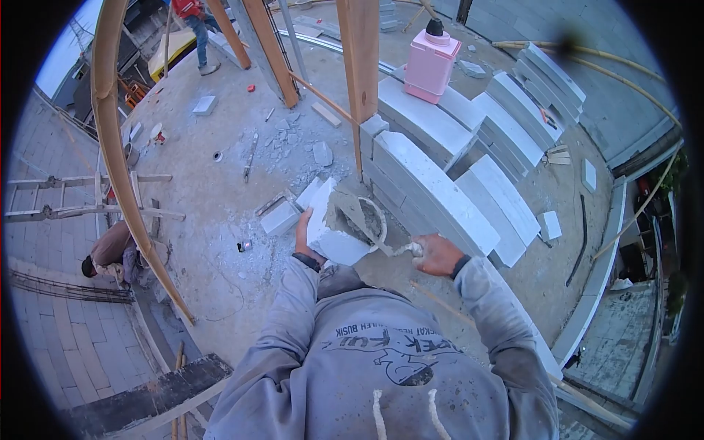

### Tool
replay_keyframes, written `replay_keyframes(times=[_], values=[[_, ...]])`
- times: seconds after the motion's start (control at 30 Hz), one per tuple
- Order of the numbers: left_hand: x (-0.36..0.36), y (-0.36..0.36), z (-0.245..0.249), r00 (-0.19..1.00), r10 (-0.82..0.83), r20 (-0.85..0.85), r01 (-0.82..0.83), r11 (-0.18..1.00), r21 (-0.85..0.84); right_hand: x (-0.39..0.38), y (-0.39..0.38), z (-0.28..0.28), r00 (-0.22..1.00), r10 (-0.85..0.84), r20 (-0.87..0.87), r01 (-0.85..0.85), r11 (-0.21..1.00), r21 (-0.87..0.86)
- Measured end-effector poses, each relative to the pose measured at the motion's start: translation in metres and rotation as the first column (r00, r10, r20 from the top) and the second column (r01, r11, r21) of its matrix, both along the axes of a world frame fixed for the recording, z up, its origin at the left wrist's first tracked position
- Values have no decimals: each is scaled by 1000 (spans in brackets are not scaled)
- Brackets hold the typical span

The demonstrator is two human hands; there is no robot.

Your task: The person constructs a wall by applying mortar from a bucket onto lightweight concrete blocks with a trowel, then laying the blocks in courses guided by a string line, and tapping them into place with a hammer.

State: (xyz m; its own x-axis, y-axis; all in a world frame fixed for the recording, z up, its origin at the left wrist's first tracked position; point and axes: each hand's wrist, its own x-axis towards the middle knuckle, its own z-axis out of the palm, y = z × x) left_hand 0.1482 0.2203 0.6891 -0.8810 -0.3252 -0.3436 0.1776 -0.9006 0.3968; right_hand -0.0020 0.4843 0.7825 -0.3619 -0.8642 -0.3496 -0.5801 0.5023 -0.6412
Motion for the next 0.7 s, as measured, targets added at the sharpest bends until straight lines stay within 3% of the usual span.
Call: replay_keyframes(times=[0.1, 0.17, 0.23, 0.27, 0.33, 0.37, 0.43, 0.57, 0.63, 0.67, 0.7], values=[[4, 0, -6, 998, 46, 52, -46, 999, -6, 12, 3, 7, 1000, -5, -19, 6, 1000, 27], [6, 1, -7, 977, 39, 208, -42, 999, 10, 15, 6, 16, 1000, -5, -25, 5, 1000, 28], [7, 2, -8, 968, 34, 249, -38, 999, 11, 11, 10, 24, 948, 13, 317, -36, 997, 67], [6, 2, -10, 957, 36, 286, -42, 999, 14, 11, 11, 23, 949, 11, 314, -33, 997, 66], [7, 1, -18, 959, 59, 278, -67, 998, 19, 14, 15, 18, 753, -55, 656, 55, 998, 21], [6, 1, -15, 960, 78, 269, -86, 996, 20, 12, 15, 14, 753, -58, 656, 57, 998, 22], [6, 4, -10, 979, 84, 188, -87, 996, 6, 5, 18, 7, 447, -85, 890, 277, 960, -47], [7, -7, 7, 998, 33, 45, -29, 996, -87, -19, 10, 23, 495, -158, 854, 365, 930, -40], [9, -5, 19, 1000, -18, 20, 20, 993, -120, -32, 6, 32, 734, -194, 651, 325, 942, -85], [11, -3, 28, 1000, -27, 12, 28, 991, -131, -38, 3, 39, 738, -194, 647, 333, 938, -99], [12, -2, 34, 997, -68, 29, 74, 958, -277, -45, 0, 48, 810, -190, 555, 303, 946, -119]])
